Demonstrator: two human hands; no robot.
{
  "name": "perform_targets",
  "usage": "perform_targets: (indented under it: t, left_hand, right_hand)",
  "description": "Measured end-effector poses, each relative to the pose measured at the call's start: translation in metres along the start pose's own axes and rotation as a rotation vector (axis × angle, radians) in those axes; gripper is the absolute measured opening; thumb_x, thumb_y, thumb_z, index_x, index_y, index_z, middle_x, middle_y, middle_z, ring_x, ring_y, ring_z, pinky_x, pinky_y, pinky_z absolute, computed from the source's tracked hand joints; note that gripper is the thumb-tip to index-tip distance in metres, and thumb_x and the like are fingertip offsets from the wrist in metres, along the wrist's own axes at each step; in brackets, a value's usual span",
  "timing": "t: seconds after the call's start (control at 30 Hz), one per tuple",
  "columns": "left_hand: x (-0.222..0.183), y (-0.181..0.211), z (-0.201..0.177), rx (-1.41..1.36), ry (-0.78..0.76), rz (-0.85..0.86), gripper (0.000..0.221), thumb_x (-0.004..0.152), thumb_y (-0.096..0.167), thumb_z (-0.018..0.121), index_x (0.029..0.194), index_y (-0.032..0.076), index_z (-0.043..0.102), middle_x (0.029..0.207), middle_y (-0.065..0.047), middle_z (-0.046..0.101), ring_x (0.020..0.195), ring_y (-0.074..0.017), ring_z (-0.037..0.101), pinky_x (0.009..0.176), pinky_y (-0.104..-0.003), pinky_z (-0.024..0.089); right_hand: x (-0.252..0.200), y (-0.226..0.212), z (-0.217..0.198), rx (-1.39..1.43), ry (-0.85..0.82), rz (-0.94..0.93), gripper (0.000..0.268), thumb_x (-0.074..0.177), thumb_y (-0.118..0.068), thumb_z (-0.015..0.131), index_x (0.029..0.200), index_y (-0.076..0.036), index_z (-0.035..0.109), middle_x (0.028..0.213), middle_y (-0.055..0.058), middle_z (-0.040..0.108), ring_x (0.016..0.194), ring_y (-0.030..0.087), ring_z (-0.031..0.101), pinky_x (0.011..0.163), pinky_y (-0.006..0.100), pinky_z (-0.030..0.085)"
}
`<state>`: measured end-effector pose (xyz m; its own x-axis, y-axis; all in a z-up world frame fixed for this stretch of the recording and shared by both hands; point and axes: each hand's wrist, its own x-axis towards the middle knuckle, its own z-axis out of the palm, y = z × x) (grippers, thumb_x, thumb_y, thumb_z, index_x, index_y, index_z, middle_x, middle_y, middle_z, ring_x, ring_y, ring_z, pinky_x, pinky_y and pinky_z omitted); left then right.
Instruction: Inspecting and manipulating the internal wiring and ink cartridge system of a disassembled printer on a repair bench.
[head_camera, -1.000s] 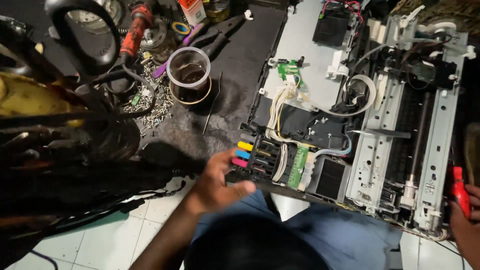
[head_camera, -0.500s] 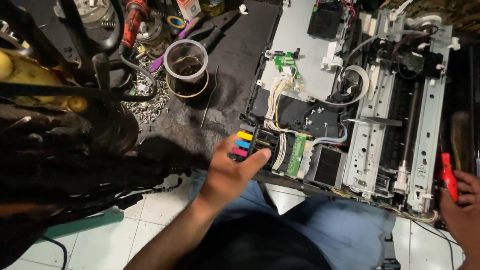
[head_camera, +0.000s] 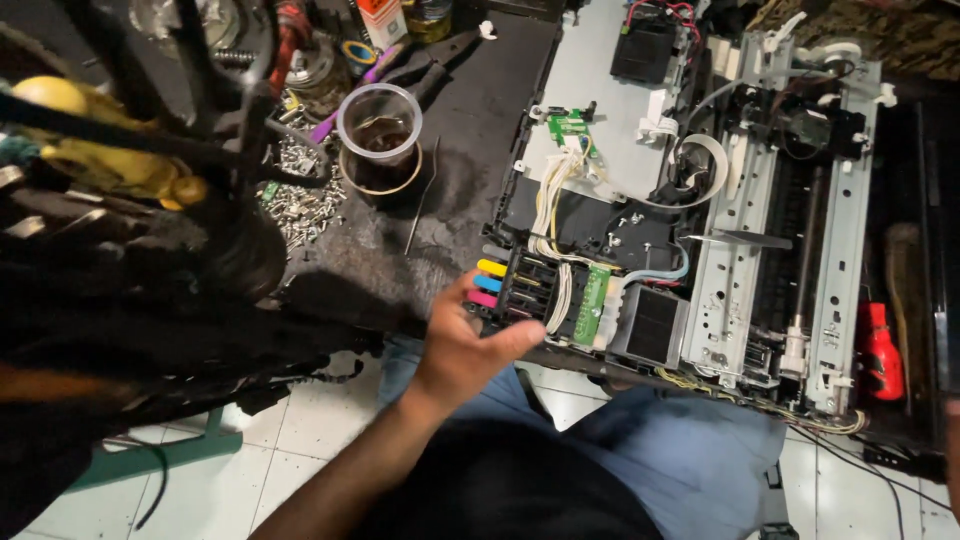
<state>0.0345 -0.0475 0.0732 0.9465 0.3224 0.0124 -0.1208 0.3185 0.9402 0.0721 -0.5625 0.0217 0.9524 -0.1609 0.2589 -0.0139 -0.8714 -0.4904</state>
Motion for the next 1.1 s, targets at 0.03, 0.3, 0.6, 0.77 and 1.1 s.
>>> perform_targets:
  t: [0.03, 0.3, 0.6, 0.77, 1.1]
  left_hand:
    - [-0.002, -0.007, -0.002, 0.010, -0.019, 0.026, 0.053, 0.055, 0.006, 0.101, 0.098, 0.000, 0.070, 0.082, -0.012, 0.074, 0.085, -0.0122, 0.063, 0.079, -0.030, 0.058]
    - [-0.001, -0.007, -0.013, 0.238, -0.049, -0.044, 0.045, 0.060, 0.012, 0.099, 0.088, 0.005, 0.065, 0.080, -0.007, 0.076, 0.078, -0.0130, 0.068, 0.073, -0.028, 0.061]
    - [-0.003, -0.048, -0.041, 0.559, -0.040, -0.211, 0.088, 0.068, 0.027, 0.094, 0.128, -0.004, 0.038, 0.056, 0.005, 0.052, 0.049, -0.0052, 0.048, 0.065, -0.016, 0.049]
    - [0.003, -0.037, -0.047, 0.629, -0.170, -0.149, 0.082, 0.078, 0.036, 0.086, 0.129, -0.005, 0.036, 0.044, 0.010, 0.031, 0.032, -0.0050, 0.031, 0.050, -0.020, 0.043]
    - [0.021, 0.019, -0.019, 0.036, -0.009, -0.388, 0.033, 0.079, 0.003, 0.079, 0.089, 0.019, 0.053, 0.078, 0.001, 0.058, 0.075, -0.0163, 0.060, 0.084, -0.029, 0.047]
  right_hand:
    - [-0.009, -0.008, -0.002, -0.003, 0.027, -0.015, 0.047, 0.119, 0.000, 0.067, 0.157, 0.024, 0.053, 0.134, 0.041, 0.059, 0.115, 0.047, 0.059, 0.092, 0.054, 0.049]
    - [-0.075, -0.092, -0.015, -0.014, 0.216, -0.131, 0.038, 0.128, 0.009, 0.059, 0.157, 0.034, 0.056, 0.145, 0.046, 0.060, 0.129, 0.054, 0.059, 0.110, 0.052, 0.045]
    - [-0.064, -0.252, 0.017, 0.073, -0.003, -0.758, 0.048, 0.088, -0.048, 0.076, 0.129, -0.024, 0.070, 0.159, 0.025, 0.031, 0.153, 0.044, 0.017, 0.126, 0.063, 0.008]
    - [-0.075, -0.270, 0.029, -0.046, -0.138, -0.764, 0.045, 0.095, -0.054, 0.071, 0.136, -0.035, 0.067, 0.164, 0.034, 0.025, 0.153, 0.054, -0.002, 0.119, 0.062, -0.016]
    - [-0.087, -0.279, 0.037, -0.076, -0.139, -0.632, 0.060, 0.097, -0.043, 0.074, 0.151, -0.034, 0.052, 0.167, 0.034, 0.018, 0.154, 0.056, -0.003, 0.115, 0.067, -0.018]
